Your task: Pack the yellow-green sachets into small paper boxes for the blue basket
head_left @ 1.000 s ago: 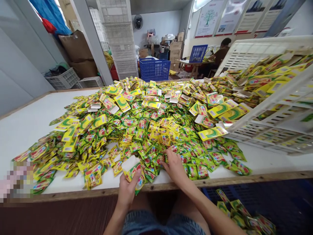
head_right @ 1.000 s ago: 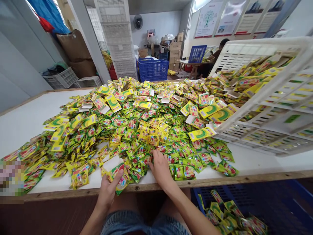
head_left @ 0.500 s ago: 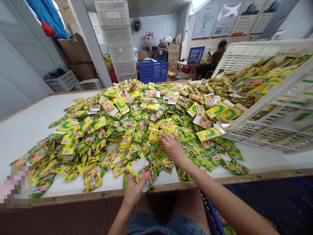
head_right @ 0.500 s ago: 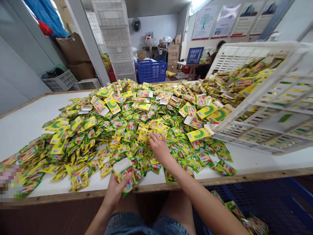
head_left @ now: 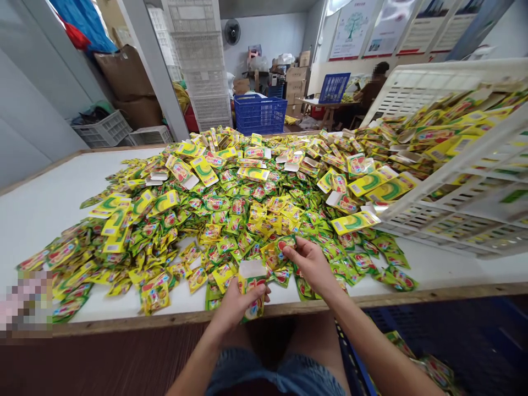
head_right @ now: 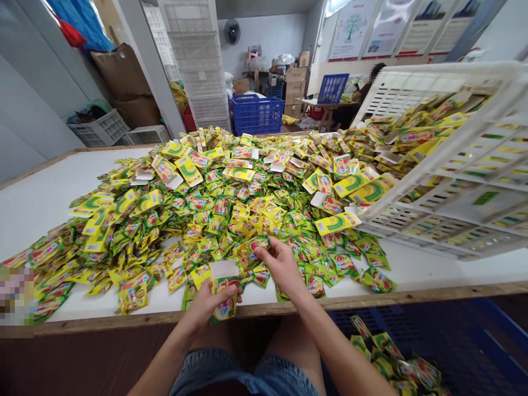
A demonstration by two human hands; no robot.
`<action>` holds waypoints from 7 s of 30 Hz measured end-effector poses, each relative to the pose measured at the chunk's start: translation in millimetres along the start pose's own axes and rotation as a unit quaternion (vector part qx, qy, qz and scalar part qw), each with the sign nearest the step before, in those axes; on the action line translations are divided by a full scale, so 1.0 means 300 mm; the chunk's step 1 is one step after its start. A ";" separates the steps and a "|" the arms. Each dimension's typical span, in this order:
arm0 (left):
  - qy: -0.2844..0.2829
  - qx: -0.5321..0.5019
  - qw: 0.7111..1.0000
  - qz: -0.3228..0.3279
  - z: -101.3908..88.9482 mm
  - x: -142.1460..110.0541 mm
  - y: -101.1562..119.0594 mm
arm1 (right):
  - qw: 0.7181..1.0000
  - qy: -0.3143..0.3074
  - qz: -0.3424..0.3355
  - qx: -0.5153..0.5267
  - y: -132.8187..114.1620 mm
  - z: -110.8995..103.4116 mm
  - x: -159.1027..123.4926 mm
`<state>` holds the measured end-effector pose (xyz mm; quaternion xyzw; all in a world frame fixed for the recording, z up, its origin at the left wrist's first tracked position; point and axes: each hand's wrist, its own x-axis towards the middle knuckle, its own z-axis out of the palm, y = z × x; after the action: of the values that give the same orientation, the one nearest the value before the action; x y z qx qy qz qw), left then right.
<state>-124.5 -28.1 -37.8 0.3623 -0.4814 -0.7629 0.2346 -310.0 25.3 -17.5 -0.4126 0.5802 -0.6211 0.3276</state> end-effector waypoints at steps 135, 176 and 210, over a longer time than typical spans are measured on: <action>0.080 0.243 0.891 0.375 -0.035 -0.062 -0.042 | 0.957 0.046 -0.205 -0.199 0.055 0.183 -0.213; 0.138 0.357 0.794 0.473 -0.083 0.001 -0.207 | 0.961 0.077 -0.237 -0.118 0.189 0.223 -0.234; -0.003 0.250 0.897 0.365 0.018 -0.050 -0.136 | 0.947 0.166 -0.148 -0.232 0.072 0.000 -0.348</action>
<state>-119.6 2.9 -68.4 0.2055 -0.7555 -0.4789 0.3970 -264.9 115.4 -52.7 -0.4497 0.6865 -0.5708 0.0267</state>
